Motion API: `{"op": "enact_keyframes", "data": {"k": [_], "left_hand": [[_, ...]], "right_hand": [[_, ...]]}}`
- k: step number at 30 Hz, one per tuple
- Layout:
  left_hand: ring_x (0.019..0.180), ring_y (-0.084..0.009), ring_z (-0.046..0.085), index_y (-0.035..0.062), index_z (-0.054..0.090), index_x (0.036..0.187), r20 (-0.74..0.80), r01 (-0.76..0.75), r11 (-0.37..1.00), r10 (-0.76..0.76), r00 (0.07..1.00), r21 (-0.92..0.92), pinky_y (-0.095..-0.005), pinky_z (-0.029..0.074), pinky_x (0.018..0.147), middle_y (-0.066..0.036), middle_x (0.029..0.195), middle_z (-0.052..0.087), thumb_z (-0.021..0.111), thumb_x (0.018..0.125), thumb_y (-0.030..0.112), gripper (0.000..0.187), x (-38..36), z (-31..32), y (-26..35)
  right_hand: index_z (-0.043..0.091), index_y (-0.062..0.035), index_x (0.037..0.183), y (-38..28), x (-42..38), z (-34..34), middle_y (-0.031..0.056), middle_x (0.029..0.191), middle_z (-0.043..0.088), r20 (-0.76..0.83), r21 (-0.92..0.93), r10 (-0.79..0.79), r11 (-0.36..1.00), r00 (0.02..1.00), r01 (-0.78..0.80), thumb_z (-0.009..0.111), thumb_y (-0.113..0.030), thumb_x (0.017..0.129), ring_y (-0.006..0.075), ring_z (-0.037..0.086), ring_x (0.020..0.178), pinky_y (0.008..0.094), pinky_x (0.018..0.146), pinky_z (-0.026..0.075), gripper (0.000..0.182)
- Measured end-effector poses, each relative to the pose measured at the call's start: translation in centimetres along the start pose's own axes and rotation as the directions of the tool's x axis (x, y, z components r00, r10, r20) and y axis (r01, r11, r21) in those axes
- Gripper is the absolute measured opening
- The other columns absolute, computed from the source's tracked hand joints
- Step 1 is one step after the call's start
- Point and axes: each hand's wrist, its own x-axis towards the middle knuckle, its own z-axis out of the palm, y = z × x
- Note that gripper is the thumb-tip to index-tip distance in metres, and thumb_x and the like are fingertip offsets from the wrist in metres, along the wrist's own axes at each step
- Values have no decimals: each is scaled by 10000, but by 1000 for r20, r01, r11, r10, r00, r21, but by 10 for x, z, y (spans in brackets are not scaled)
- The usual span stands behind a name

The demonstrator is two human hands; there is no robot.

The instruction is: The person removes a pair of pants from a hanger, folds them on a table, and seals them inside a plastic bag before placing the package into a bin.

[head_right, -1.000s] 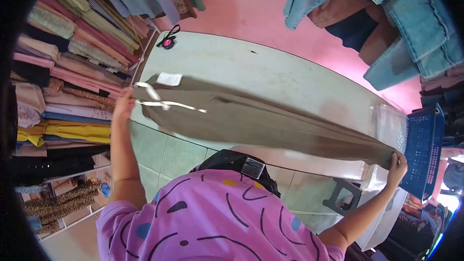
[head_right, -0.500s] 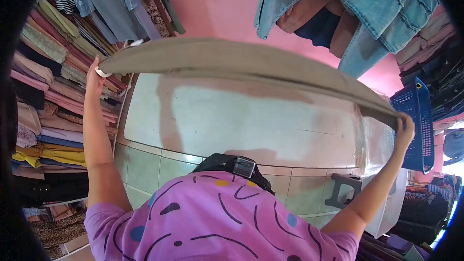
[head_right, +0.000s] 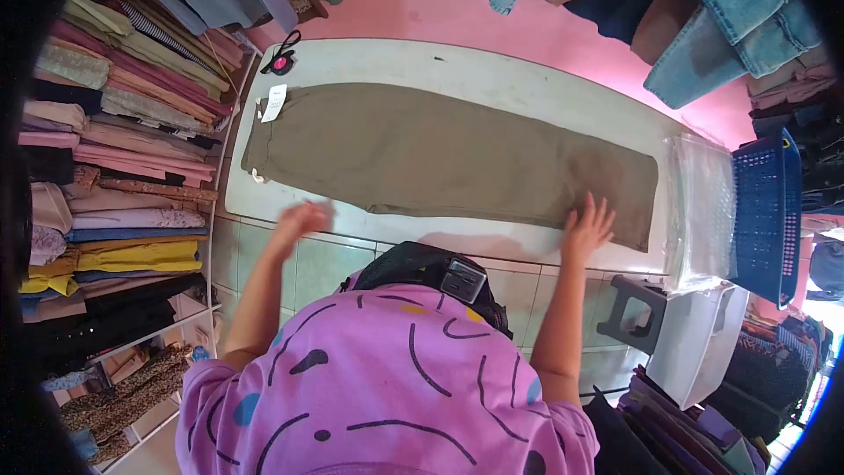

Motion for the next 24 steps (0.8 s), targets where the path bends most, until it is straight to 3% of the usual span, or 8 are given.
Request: {"op": "enact_keyframes", "data": {"k": [2,4,6,8,14,18,22,24], "left_hand": [[667,-90,567,41,611,884,115,173,984,-167,979,-41,-248,463,610,-12,767,621,587,868,298,258,-14,45,2],[648,-90,579,37,599,870,120,-350,857,330,936,379,-247,468,597,-26,787,638,667,807,256,238,4,58,-14],[688,-136,583,49,586,827,125,-298,803,273,954,516,-301,481,611,-36,805,621,713,733,179,205,4,79,4],[803,-211,559,74,563,830,374,-679,140,745,552,721,-362,480,673,-45,871,580,710,706,179,220,11,92,16],[892,-267,526,109,514,939,324,-488,105,625,710,867,-397,490,682,-69,938,526,710,655,208,359,30,104,24],[895,-266,530,116,506,925,293,-464,97,659,693,880,-421,488,719,-62,930,523,648,648,93,313,36,110,21],[1181,-343,425,98,482,1010,424,-620,22,710,562,784,-398,464,860,-109,1187,470,581,667,48,360,23,104,24],[1282,-389,301,104,492,1140,476,-639,82,597,646,764,-494,340,995,-155,1332,390,573,731,137,418,23,84,12]], "right_hand": [[382,-304,1332,-20,-12,24,42,1445,285,37,-27,-9,1000,999,10,520,-285,853,327,221,1336,629,1010,171,498],[383,-299,1334,-29,-19,31,47,1449,280,68,-56,-15,998,998,19,497,-304,870,322,229,1334,615,1021,162,478],[399,-284,1327,-32,-17,24,47,1447,282,45,-5,-7,1000,999,7,462,-321,890,303,237,1332,582,1044,146,444],[407,-280,1322,-32,-19,21,47,1446,285,43,6,-4,1000,999,4,463,-318,889,300,240,1331,575,1047,146,439],[433,-271,1307,-35,-20,21,45,1428,320,3,29,18,999,1000,-18,466,-312,885,287,263,1323,563,1050,155,425],[434,-264,1304,-34,-20,19,41,1421,334,-2,21,7,1000,1000,-7,467,-314,883,283,273,1318,548,1052,165,426],[435,-259,1300,-35,-19,18,37,1415,342,-3,10,-1,1000,1000,1,465,-314,884,277,276,1318,531,1055,175,420],[434,-257,1300,-36,-20,17,36,1413,345,-4,7,-6,1000,1000,6,465,-313,885,270,276,1319,523,1057,178,419]]}}
